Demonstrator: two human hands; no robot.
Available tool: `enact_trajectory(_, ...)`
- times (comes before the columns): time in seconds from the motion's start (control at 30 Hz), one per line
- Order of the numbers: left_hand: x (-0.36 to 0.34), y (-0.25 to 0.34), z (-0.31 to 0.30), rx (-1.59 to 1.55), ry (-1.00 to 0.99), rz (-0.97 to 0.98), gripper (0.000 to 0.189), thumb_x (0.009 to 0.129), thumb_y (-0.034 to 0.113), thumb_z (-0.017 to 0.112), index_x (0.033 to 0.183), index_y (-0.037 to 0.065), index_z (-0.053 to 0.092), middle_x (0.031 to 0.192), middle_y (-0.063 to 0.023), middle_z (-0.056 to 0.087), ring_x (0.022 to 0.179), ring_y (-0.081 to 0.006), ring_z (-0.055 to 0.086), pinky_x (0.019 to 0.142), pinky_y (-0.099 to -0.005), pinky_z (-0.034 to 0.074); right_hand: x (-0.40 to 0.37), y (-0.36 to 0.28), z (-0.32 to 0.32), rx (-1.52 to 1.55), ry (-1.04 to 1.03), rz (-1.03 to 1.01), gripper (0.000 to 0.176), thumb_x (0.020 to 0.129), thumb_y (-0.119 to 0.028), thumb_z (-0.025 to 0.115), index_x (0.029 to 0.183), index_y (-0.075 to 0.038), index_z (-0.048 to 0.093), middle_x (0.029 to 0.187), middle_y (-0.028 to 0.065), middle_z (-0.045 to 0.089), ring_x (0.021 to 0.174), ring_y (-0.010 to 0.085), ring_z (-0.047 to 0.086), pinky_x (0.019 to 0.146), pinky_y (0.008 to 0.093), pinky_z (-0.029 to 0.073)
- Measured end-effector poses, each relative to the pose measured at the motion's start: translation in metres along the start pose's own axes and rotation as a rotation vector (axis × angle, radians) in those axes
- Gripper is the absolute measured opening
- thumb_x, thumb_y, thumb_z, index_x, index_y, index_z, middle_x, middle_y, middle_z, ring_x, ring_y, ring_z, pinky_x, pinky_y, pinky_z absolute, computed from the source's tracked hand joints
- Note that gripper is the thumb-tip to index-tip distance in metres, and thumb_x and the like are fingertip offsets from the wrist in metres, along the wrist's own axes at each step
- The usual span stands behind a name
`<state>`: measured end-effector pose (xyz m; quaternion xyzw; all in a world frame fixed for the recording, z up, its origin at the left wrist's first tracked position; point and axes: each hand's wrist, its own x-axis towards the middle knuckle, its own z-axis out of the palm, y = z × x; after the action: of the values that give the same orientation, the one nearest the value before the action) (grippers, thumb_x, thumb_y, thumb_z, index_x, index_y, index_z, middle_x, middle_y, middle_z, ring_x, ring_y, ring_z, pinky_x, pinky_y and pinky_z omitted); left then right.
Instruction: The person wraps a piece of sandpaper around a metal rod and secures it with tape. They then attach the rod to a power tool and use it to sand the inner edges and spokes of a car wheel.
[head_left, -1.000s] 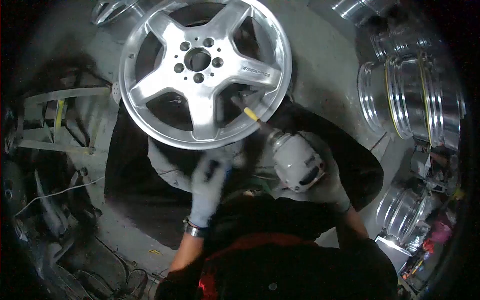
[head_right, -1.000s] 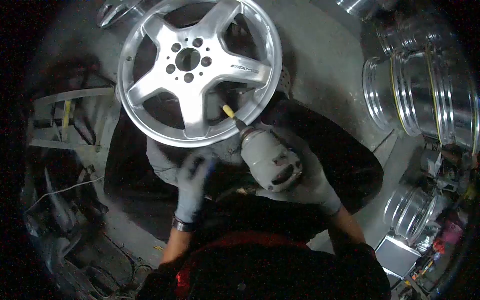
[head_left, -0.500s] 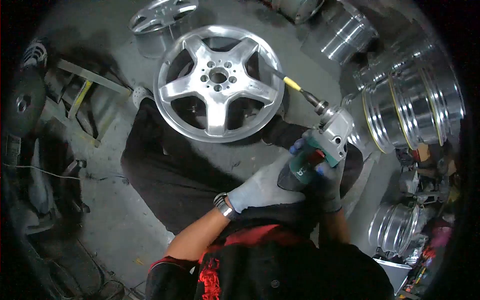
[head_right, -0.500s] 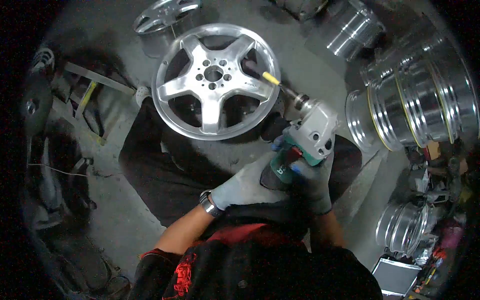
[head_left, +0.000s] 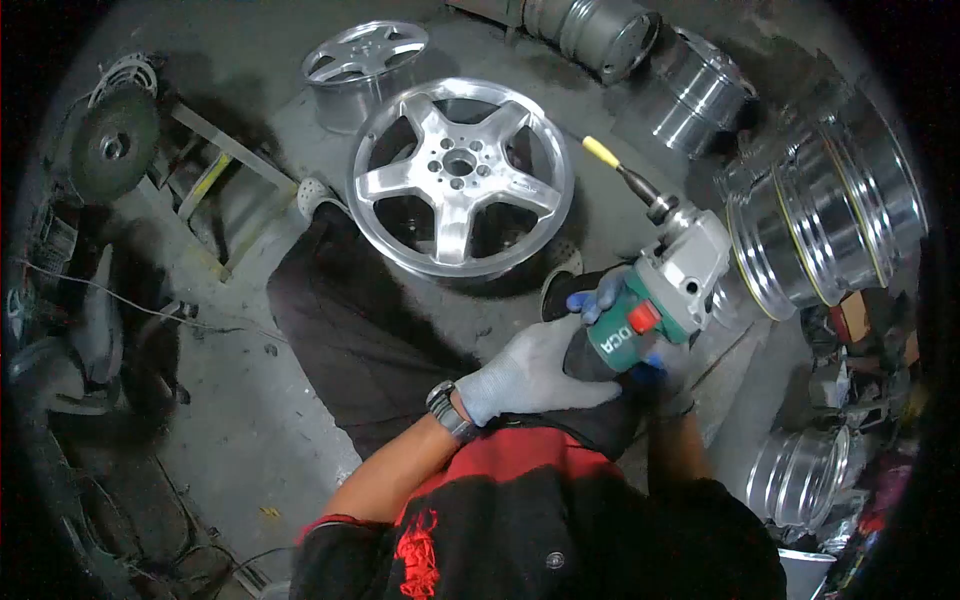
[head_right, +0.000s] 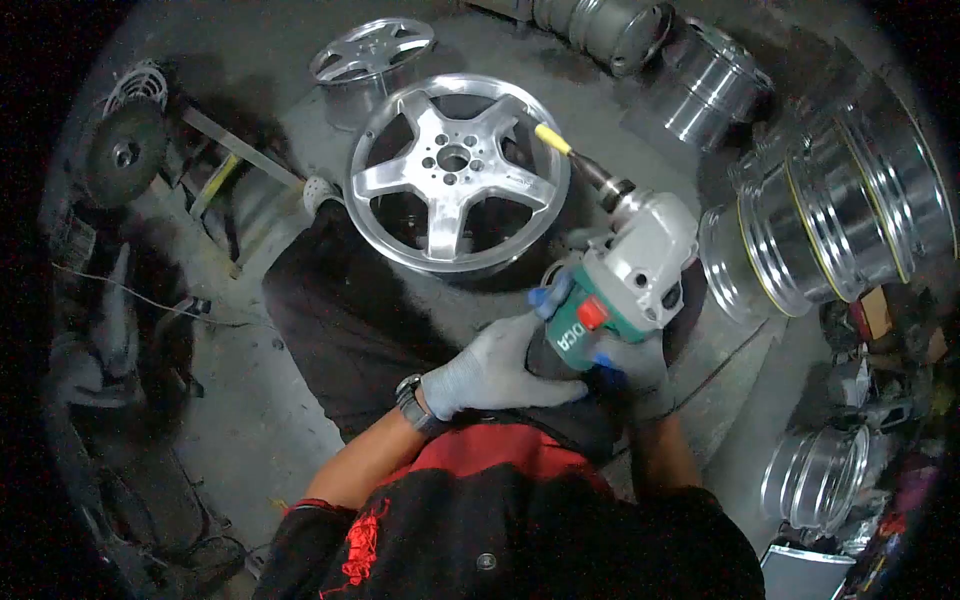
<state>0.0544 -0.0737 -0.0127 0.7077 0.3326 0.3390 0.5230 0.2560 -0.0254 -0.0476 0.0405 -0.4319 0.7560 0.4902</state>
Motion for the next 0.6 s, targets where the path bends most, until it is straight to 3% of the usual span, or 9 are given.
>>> enact_trajectory(0.07, 0.005, -0.001, 0.002, 0.13, 0.081, -0.002, 0.076, 0.077, 0.04, 0.088, 0.134, 0.0, 0.057, 0.119, -0.0237, 0.068, 0.116, -0.0379, 0.067, 0.1, -0.0437, 0.052, 0.009, -0.029, 0.051, -0.512, 0.335, 0.016, 0.069, 0.077, -0.005, 0.078, 0.14, -0.001, 0.049, 0.118, 0.0161, 0.064, 0.111, 0.0281, 0.065, 0.095, 0.0416, 0.056)
enact_trajectory(0.2, 0.003, -0.019, -0.005, 0.353, 0.124, 0.004, 0.068, 0.085, 0.036, 0.083, 0.136, 0.0, 0.056, 0.132, -0.0234, 0.061, 0.122, -0.038, 0.062, 0.103, -0.0438, 0.051, 0.025, -0.052, 0.062, -0.68, 0.542, -0.02, 0.07, 0.076, 0.004, 0.071, 0.142, 0.0, 0.049, 0.12, 0.0128, 0.064, 0.108, 0.0269, 0.067, 0.093, 0.0413, 0.058)
enact_trajectory(0.23, 0.001, -0.028, -0.004, 0.35, 0.119, -0.003, 0.068, 0.085, 0.036, 0.083, 0.136, 0.0, 0.056, 0.132, -0.0234, 0.061, 0.122, -0.038, 0.062, 0.103, -0.0438, 0.051, 0.013, -0.057, 0.036, -0.906, 0.583, -0.04, 0.068, 0.077, 0.002, 0.074, 0.142, 0.001, 0.052, 0.121, 0.0127, 0.065, 0.109, 0.0265, 0.067, 0.091, 0.0417, 0.058)
enact_trajectory(0.3, -0.002, -0.049, -0.004, 0.423, 0.179, -0.035, 0.062, 0.087, 0.034, 0.081, 0.134, 0.001, 0.058, 0.129, -0.0232, 0.063, 0.118, -0.0389, 0.063, 0.1, -0.0438, 0.052, 0.043, -0.07, 0.054, -0.772, 0.527, -0.08, 0.065, 0.077, 0.001, 0.076, 0.139, 0.001, 0.056, 0.122, 0.0133, 0.065, 0.107, 0.0258, 0.068, 0.092, 0.0413, 0.059)
enact_trajectory(0.43, -0.014, -0.074, 0.002, 0.297, 0.171, -0.122, 0.057, 0.088, 0.033, 0.08, 0.13, 0.0, 0.061, 0.123, -0.0228, 0.066, 0.113, -0.0395, 0.066, 0.096, -0.0437, 0.054, 0.062, -0.092, 0.04, -0.8, 0.534, -0.067, 0.067, 0.076, -0.002, 0.081, 0.139, 0.001, 0.057, 0.126, 0.0133, 0.066, 0.107, 0.0246, 0.07, 0.093, 0.0401, 0.058)
enact_trajectory(0.5, -0.019, -0.082, 0.003, 0.275, 0.186, -0.114, 0.054, 0.088, 0.033, 0.08, 0.126, -0.001, 0.062, 0.116, -0.0224, 0.068, 0.107, -0.0389, 0.068, 0.093, -0.0433, 0.055, 0.069, -0.101, 0.025, -1.371, 0.521, 0.029, 0.07, 0.074, -0.005, 0.086, 0.138, 0.002, 0.057, 0.126, 0.0122, 0.069, 0.108, 0.0231, 0.071, 0.096, 0.0389, 0.058)
enact_trajectory(0.57, -0.018, -0.09, -0.002, 0.238, 0.174, -0.126, 0.052, 0.089, 0.031, 0.08, 0.126, -0.002, 0.062, 0.116, -0.0221, 0.069, 0.106, -0.0381, 0.069, 0.092, -0.0425, 0.056, 0.081, -0.1, 0.018, -1.234, 0.571, 0.082, 0.074, 0.071, -0.007, 0.091, 0.136, 0.002, 0.057, 0.122, 0.0106, 0.072, 0.11, 0.0212, 0.07, 0.097, 0.0385, 0.057)
enact_trajectory(0.6, -0.017, -0.093, -0.004, 0.21, 0.16, -0.138, 0.05, 0.089, 0.029, 0.079, 0.125, -0.002, 0.063, 0.115, -0.0218, 0.069, 0.105, -0.0373, 0.07, 0.091, -0.0418, 0.056, 0.087, -0.102, 0.017, -1.594, 0.371, 0.063, 0.077, 0.069, -0.01, 0.094, 0.136, 0.002, 0.057, 0.121, 0.0103, 0.072, 0.111, 0.0216, 0.07, 0.099, 0.0382, 0.056)
